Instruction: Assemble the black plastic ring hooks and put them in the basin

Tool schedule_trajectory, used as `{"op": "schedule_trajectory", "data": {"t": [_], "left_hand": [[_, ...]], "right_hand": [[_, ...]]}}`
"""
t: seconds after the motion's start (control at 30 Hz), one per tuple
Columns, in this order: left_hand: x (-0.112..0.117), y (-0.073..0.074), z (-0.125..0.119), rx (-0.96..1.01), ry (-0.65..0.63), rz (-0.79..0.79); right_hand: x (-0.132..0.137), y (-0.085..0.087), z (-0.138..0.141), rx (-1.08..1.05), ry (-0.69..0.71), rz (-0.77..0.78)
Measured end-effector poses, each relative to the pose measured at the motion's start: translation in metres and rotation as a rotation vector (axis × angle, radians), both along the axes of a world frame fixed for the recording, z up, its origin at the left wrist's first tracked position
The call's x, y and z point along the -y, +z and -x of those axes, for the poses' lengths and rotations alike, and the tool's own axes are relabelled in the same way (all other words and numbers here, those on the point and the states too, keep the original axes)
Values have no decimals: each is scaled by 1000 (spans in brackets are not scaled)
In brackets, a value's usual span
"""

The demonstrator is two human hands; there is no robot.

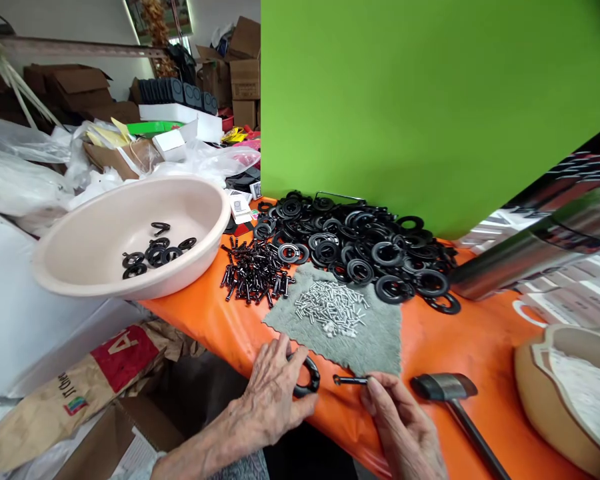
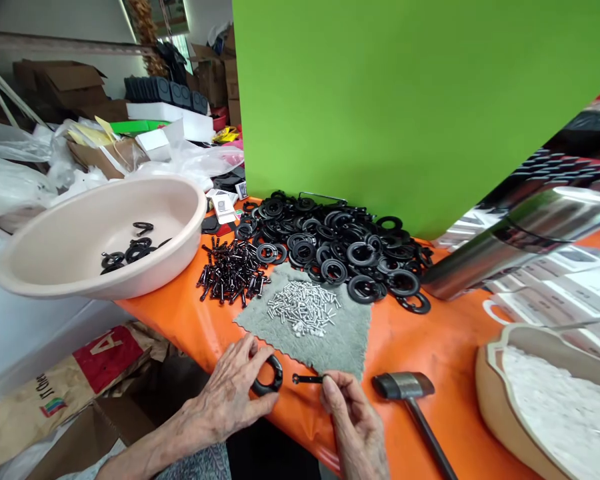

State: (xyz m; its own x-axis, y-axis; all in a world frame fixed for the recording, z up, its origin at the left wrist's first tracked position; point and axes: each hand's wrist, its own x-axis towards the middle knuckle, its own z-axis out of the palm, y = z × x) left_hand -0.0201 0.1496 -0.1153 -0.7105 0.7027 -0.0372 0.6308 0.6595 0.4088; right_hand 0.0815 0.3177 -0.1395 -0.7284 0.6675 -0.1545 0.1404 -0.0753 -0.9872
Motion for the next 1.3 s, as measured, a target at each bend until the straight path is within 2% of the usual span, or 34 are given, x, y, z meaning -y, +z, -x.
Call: {"op": "schedule_trajectory", "data": {"t": [0.2, 0.33, 0.43, 0.57, 0.67, 0.77, 0.9, 1.03, 1.13, 1.23, 1.3], "left_hand": [[-5, -25, -9, -96, 99, -65], [-5, -28, -11, -77, 78, -43], [-2, -23, -9, -46, 33, -38], [-5, -14, -9, -17, 46, -56], [-9, -2, -9, 40, 71, -38], [-8, 16, -7, 110, 67, -49], [-9, 41, -1, 273, 27, -240], [-15, 46, 9, 599, 7, -404], [-15, 42, 17, 631, 5, -427], [-11, 38, 22, 505, -48, -386], [-8, 36, 23, 407, -98, -350]], "right_hand": [[1, -1, -1, 8, -6, 68], [3, 5, 1, -22, -49, 128], [3, 3, 2, -54, -75, 196], [2, 0, 2, -82, -86, 256], [1, 6, 3, -68, -73, 210], [4, 16, 3, -18, -75, 108], [15, 23, 7, 5, -29, 59], [21, 22, 11, -15, 104, 19], [12, 20, 13, -21, 296, -143], [-1, 15, 16, -118, 436, -537], [-7, 11, 18, -197, 485, -739]]}}
